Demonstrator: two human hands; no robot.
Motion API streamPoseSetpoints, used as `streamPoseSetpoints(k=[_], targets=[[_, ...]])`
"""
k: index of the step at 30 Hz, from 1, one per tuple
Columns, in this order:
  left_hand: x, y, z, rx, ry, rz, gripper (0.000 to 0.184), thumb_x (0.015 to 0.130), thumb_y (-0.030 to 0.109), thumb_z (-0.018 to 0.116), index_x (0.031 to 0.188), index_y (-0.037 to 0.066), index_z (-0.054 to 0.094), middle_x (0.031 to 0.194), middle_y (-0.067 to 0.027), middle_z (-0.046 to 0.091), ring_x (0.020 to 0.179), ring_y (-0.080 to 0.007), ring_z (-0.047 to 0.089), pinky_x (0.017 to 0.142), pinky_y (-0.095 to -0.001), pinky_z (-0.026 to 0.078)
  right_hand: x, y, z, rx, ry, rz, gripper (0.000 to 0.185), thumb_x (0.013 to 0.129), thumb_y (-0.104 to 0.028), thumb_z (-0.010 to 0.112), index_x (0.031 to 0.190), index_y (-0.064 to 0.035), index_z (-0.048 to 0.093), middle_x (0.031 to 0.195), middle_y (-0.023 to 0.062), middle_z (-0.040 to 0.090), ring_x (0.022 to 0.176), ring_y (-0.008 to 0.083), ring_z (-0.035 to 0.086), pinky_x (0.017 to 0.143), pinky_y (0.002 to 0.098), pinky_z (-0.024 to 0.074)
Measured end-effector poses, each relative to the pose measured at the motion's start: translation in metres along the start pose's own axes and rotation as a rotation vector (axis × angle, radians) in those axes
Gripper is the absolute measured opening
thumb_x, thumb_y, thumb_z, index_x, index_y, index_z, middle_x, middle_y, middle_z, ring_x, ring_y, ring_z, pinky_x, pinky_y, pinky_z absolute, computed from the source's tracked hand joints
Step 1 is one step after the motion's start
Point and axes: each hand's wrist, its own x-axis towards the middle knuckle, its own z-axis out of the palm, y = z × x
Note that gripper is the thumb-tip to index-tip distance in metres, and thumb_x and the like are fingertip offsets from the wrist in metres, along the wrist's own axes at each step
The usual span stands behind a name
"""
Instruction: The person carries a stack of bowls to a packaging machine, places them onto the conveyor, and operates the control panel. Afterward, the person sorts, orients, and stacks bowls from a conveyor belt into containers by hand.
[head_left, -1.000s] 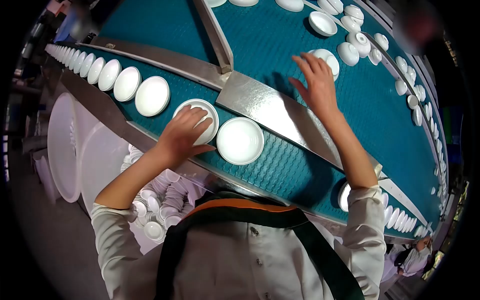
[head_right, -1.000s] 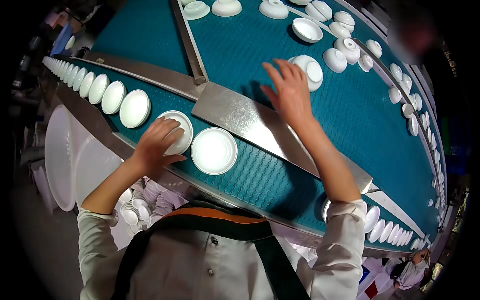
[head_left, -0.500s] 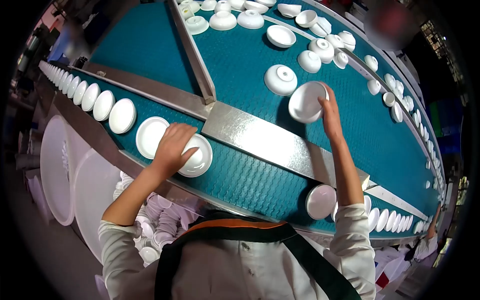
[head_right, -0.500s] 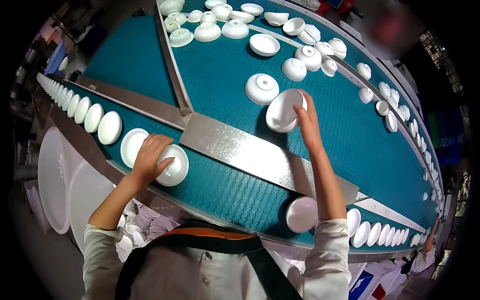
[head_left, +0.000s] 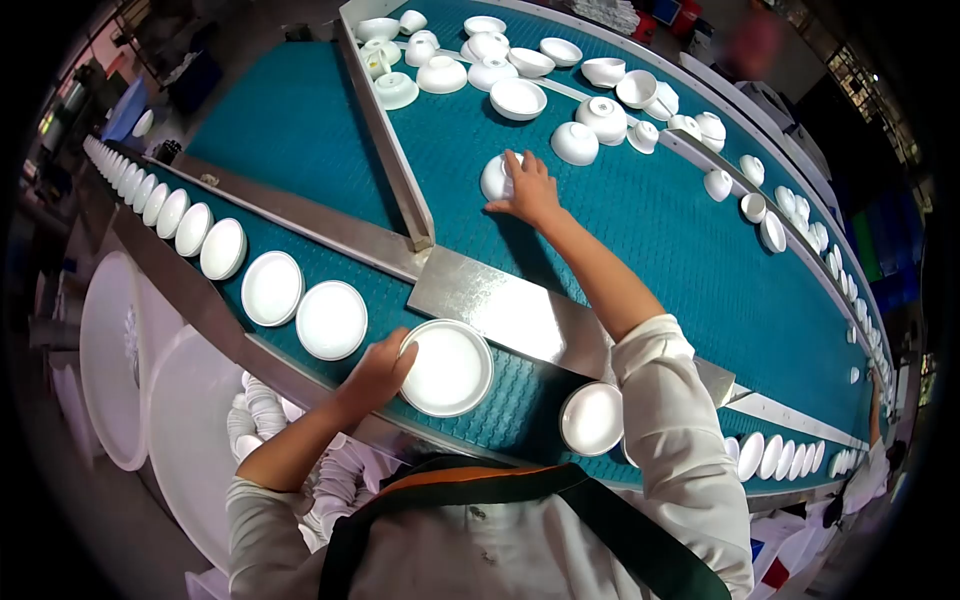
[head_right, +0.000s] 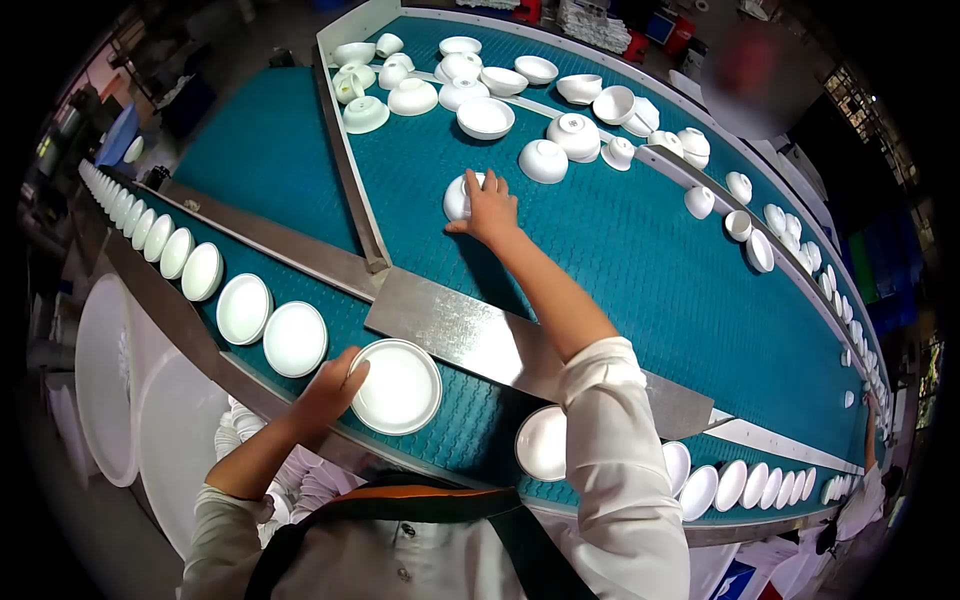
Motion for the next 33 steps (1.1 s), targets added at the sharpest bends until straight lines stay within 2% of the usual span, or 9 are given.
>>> streamPoseSetpoints(k=[3, 7, 10, 13, 18, 23, 28, 31, 33], targets=[[0.000, -0.010, -0.026, -0.069, 0.083, -0.294, 0.021, 0.086, 0.018, 0.044, 0.084, -0.002, 0.045, 0.064, -0.0243, 0.054, 0.062, -0.0430, 0.054, 0.056, -0.0446, 0.043, 0.026, -0.011, 0.023, -0.066, 0.023, 0.018, 0.094, 0.047, -0.043, 0.079, 0.125, -0.0136, 0.037, 0.122, 0.0206, 0.040, 0.112, 0.0373, 0.040, 0.082, 0.0501, 0.0408], [-0.006, -0.064, -0.046, 0.404, 0.371, -0.057, 0.027, 0.085, 0.021, 0.048, 0.071, -0.003, 0.048, 0.063, -0.0267, 0.053, 0.060, -0.0446, 0.051, 0.056, -0.0503, 0.039, 0.013, -0.011, 0.016, 0.029, -0.013, -0.057, 0.080, 0.050, -0.039, 0.076, 0.119, -0.0120, 0.044, 0.118, 0.0185, 0.044, 0.108, 0.0364, 0.043, 0.082, 0.0473, 0.0415], [-0.011, -0.072, -0.062, 0.516, 0.455, -0.126, 0.027, 0.081, 0.023, 0.053, 0.069, -0.001, 0.049, 0.061, -0.0254, 0.053, 0.059, -0.0427, 0.052, 0.055, -0.0484, 0.040, -0.012, 0.003, -0.001, 0.521, 0.062, 0.126, 0.082, 0.055, -0.043, 0.074, 0.118, -0.0022, 0.044, 0.115, 0.0187, 0.048, 0.106, 0.0312, 0.047, 0.088, 0.0387, 0.0397], [-0.018, -0.066, -0.086, 0.670, 0.492, -0.249, 0.026, 0.078, 0.024, 0.058, 0.067, 0.002, 0.050, 0.057, -0.0176, 0.054, 0.055, -0.0350, 0.055, 0.050, -0.0425, 0.042, -0.042, -0.010, -0.051, 1.487, -0.180, 0.555, 0.073, 0.069, -0.042, 0.064, 0.125, -0.0022, 0.039, 0.118, 0.0162, 0.047, 0.108, 0.0255, 0.047, 0.090, 0.0357, 0.0376], [-0.011, -0.017, -0.102, 0.892, 0.800, 0.099, 0.022, 0.072, 0.019, 0.065, 0.084, 0.003, 0.056, 0.080, -0.0132, 0.057, 0.073, -0.0291, 0.054, 0.060, -0.0369, 0.043, -0.093, -0.078, -0.084, 1.112, -0.418, 0.239, 0.052, 0.076, -0.030, 0.054, 0.119, -0.0030, 0.044, 0.109, 0.0178, 0.053, 0.098, 0.0240, 0.053, 0.082, 0.0321, 0.0426], [0.008, -0.016, -0.078, 0.613, 0.387, 0.378, 0.046, 0.068, 0.024, 0.069, 0.103, 0.000, 0.053, 0.088, -0.0145, 0.057, 0.087, -0.0291, 0.053, 0.092, -0.0421, 0.031, -0.128, -0.154, -0.029, 0.813, -0.525, 0.028, 0.026, 0.086, -0.015, 0.046, 0.104, 0.0019, 0.053, 0.077, 0.0199, 0.060, 0.070, 0.0259, 0.060, 0.066, 0.0322, 0.0461], [0.023, -0.075, -0.085, 0.778, 0.045, 0.157, 0.019, 0.073, 0.015, 0.061, 0.085, 0.002, 0.054, 0.073, -0.0133, 0.055, 0.077, -0.0268, 0.053, 0.094, -0.0445, 0.033, -0.108, -0.183, 0.002, 0.529, -0.405, -0.158, 0.025, 0.085, -0.020, 0.052, 0.098, 0.0014, 0.055, 0.078, 0.0228, 0.059, 0.066, 0.0362, 0.059, 0.059, 0.0390, 0.0469], [0.026, -0.089, -0.098, 0.765, 0.200, 0.215, 0.009, 0.074, 0.007, 0.057, 0.080, 0.003, 0.051, 0.067, -0.0125, 0.051, 0.069, -0.0283, 0.051, 0.095, -0.0437, 0.032, -0.081, -0.168, -0.026, 0.626, -0.314, -0.246, 0.026, 0.085, -0.021, 0.052, 0.101, -0.0007, 0.057, 0.086, 0.0179, 0.061, 0.074, 0.0307, 0.061, 0.065, 0.0334, 0.0489], [0.027, -0.092, -0.104, 0.784, 0.323, 0.293, 0.018, 0.071, 0.002, 0.055, 0.089, 0.000, 0.053, 0.080, -0.0136, 0.053, 0.085, -0.0281, 0.051, 0.096, -0.0446, 0.032, -0.054, -0.149, -0.048, 0.782, -0.280, -0.093, 0.021, 0.084, -0.018, 0.053, 0.094, -0.0010, 0.059, 0.084, 0.0164, 0.062, 0.072, 0.0292, 0.062, 0.062, 0.0340, 0.0497]])
